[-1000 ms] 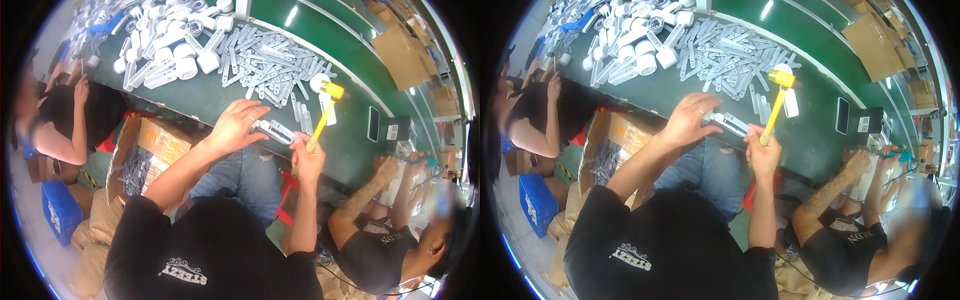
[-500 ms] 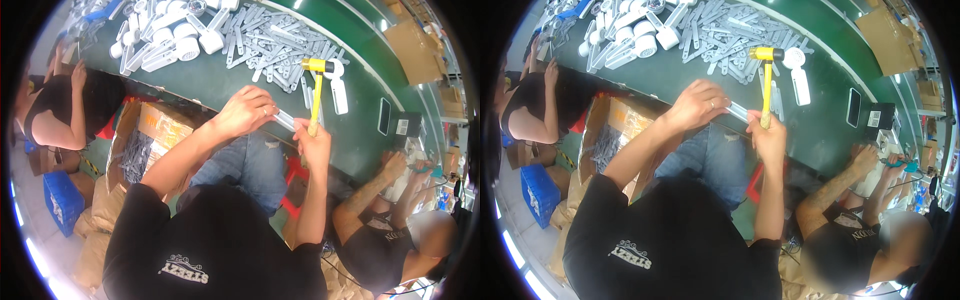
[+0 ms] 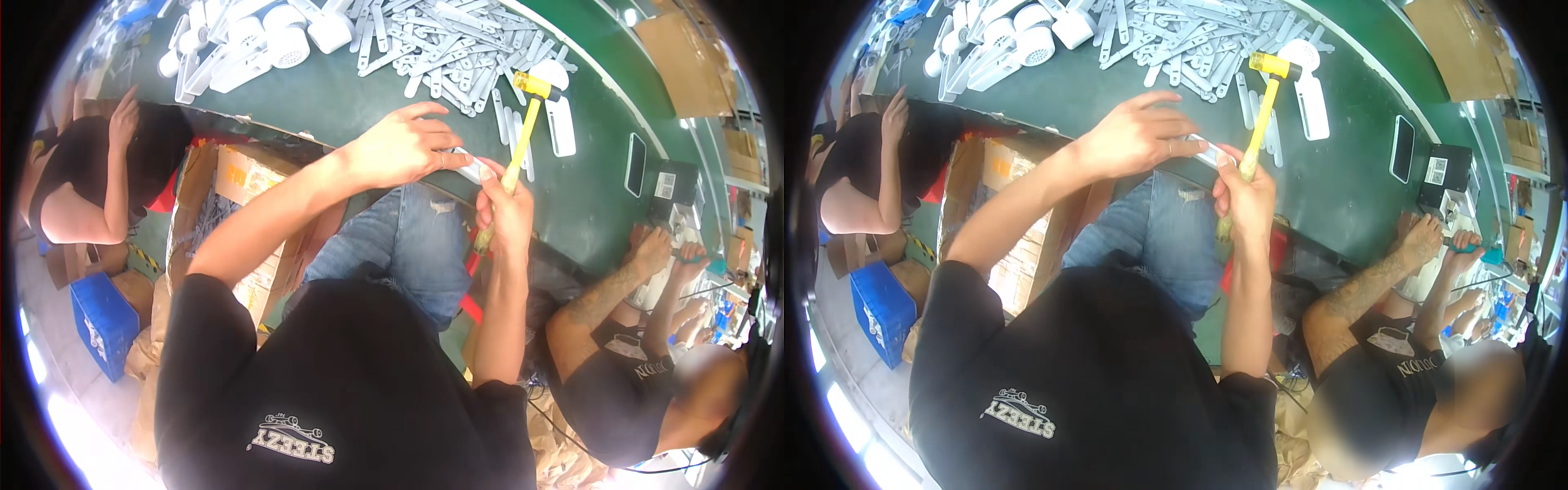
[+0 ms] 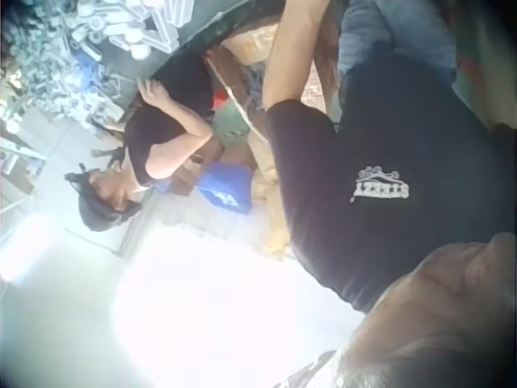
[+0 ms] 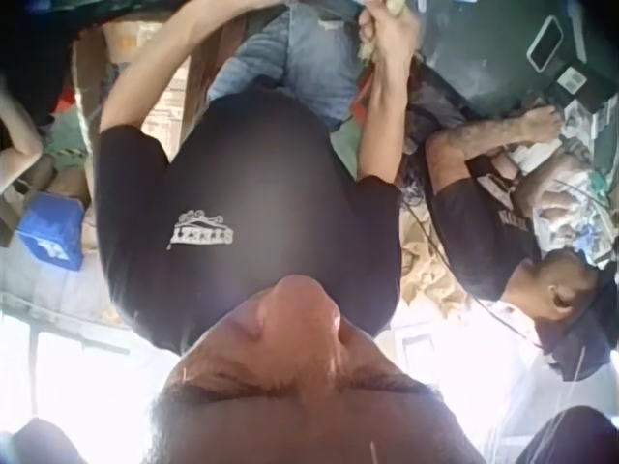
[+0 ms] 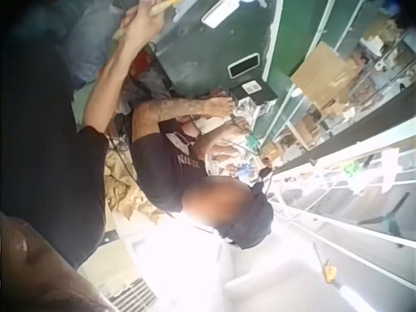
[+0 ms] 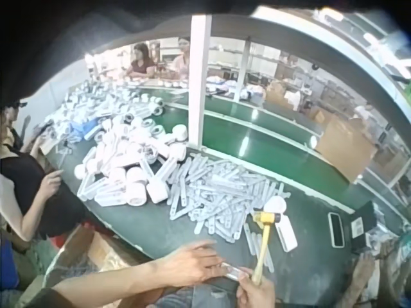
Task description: Use a small yellow-handled hammer to fit metal components into plastic housings at a factory assembly line.
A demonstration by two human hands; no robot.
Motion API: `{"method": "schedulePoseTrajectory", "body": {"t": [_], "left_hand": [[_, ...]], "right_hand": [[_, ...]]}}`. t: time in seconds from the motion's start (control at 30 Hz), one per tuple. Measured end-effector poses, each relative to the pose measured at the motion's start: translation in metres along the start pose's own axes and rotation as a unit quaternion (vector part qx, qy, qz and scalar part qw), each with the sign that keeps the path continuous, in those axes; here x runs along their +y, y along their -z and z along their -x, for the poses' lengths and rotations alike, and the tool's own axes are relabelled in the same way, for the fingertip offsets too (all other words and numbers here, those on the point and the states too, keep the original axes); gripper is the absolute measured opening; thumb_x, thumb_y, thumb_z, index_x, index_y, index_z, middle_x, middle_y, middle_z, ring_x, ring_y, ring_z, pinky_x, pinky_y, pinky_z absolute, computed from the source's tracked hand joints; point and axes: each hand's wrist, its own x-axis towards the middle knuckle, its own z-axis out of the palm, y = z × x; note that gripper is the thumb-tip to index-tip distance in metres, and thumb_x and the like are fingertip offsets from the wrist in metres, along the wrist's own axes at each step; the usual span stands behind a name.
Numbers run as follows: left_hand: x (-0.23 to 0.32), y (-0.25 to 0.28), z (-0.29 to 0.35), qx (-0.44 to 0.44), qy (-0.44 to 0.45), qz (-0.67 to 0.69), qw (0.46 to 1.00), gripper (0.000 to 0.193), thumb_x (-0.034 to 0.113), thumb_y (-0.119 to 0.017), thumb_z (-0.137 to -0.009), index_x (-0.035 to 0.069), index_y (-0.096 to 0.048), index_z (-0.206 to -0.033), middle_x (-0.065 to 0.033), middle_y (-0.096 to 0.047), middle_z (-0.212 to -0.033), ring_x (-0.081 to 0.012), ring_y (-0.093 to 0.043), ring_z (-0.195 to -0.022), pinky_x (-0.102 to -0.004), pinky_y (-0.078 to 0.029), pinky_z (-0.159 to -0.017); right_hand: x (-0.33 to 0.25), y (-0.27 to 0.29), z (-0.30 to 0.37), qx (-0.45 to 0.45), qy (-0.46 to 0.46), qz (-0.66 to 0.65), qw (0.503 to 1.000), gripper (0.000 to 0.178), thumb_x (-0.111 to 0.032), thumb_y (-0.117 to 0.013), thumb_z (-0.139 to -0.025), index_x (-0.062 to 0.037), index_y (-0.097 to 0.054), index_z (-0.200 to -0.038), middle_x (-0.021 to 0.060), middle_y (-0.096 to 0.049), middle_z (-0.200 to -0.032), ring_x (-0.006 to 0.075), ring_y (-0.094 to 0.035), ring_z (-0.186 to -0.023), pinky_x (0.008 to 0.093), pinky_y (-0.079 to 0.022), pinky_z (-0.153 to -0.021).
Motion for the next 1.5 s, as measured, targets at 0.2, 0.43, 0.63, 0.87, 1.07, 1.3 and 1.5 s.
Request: {"method": "schedulePoseTrajectory", "body": {"t": [0.2,0.43,0.63,0.87,1.07,1.3,1.5], "left_hand": [[-0.005,0.001,-0.001,-0.024,-0.042,-0.019,0.999,0.041,0.017,-0.07,-0.084,0.017,-0.079,-0.124,-0.0007,-0.074,-0.103,-0.0177,-0.071,-0.104,-0.0463,-0.046,-0.118],[-0.008,-0.004,-0.001,-0.005,-0.027,0.01,1.0,0.033,0.019,-0.071,-0.09,0.019,-0.08,-0.123,-0.0004,-0.075,-0.102,-0.018,-0.072,-0.103,-0.0479,-0.045,-0.119],[-0.008,-0.005,-0.002,-0.012,-0.023,0.004,1.0,0.032,0.021,-0.072,-0.091,0.02,-0.08,-0.122,0.0001,-0.075,-0.099,-0.018,-0.072,-0.102,-0.0479,-0.044,-0.12],[-0.007,0.001,-0.003,-0.004,-0.04,0.018,0.999,0.03,0.018,-0.076,-0.091,0.017,-0.08,-0.121,-0.0025,-0.075,-0.104,-0.0183,-0.072,-0.102,-0.0482,-0.044,-0.122],[-0.018,0.018,-0.03,-0.084,-0.092,0.05,0.991,0.035,0.006,-0.071,-0.08,0.013,-0.08,-0.114,-0.0021,-0.073,-0.113,-0.0216,-0.064,-0.123,-0.0476,-0.032,-0.132],[0.007,0.041,0.032,0.04,0.121,0.03,0.991,0.035,0.019,-0.083,-0.085,0.018,-0.081,-0.121,-0.0061,-0.065,-0.141,-0.0324,-0.055,-0.134,-0.0475,-0.045,-0.114],[0.036,0.011,0.083,0.144,0.24,-0.023,0.96,0.047,0.019,-0.085,-0.087,0.014,-0.073,-0.132,-0.0068,-0.077,-0.116,-0.0305,-0.072,-0.099,-0.0378,-0.06,-0.092]], "right_hand": [[0.015,0.015,0.076,0.06,0.138,0.059,0.987,0.049,-0.029,-0.049,-0.116,-0.0045,-0.048,-0.159,-0.0027,-0.054,-0.076,0.0054,-0.049,-0.06,0.0246,-0.041,-0.053],[0.032,0.027,0.149,0.128,0.17,0.373,0.903,0.052,-0.017,-0.047,-0.114,-0.0008,-0.04,-0.163,0.0295,-0.066,-0.14,0.0397,-0.071,-0.122,0.0411,-0.056,-0.098],[0.038,0.029,0.152,0.123,0.185,0.409,0.885,0.051,-0.015,-0.048,-0.114,-0.0029,-0.041,-0.162,0.0306,-0.068,-0.132,0.0434,-0.072,-0.113,0.0433,-0.057,-0.093],[0.048,0.025,0.15,0.146,0.235,0.365,0.889,0.049,-0.012,-0.05,-0.112,-0.0012,-0.045,-0.16,0.0294,-0.067,-0.137,0.0395,-0.074,-0.114,0.0404,-0.058,-0.095],[0.021,0.019,0.146,0.109,0.108,0.32,0.935,0.051,-0.017,-0.054,-0.112,-0.0091,-0.048,-0.162,0.0091,-0.072,-0.097,0.0125,-0.06,-0.075,0.0283,-0.052,-0.072],[0.03,0.015,0.149,0.03,0.194,0.214,0.957,0.06,-0.021,-0.051,-0.114,-0.0046,-0.032,-0.168,0.0025,-0.06,-0.081,0.0092,-0.058,-0.072,0.0259,-0.05,-0.065],[0.029,0.002,0.133,0.022,0.168,0.321,0.932,0.057,-0.027,-0.048,-0.116,-0.0002,-0.038,-0.164,0.0098,-0.066,-0.09,0.0138,-0.059,-0.075,0.0309,-0.052,-0.071]]}}
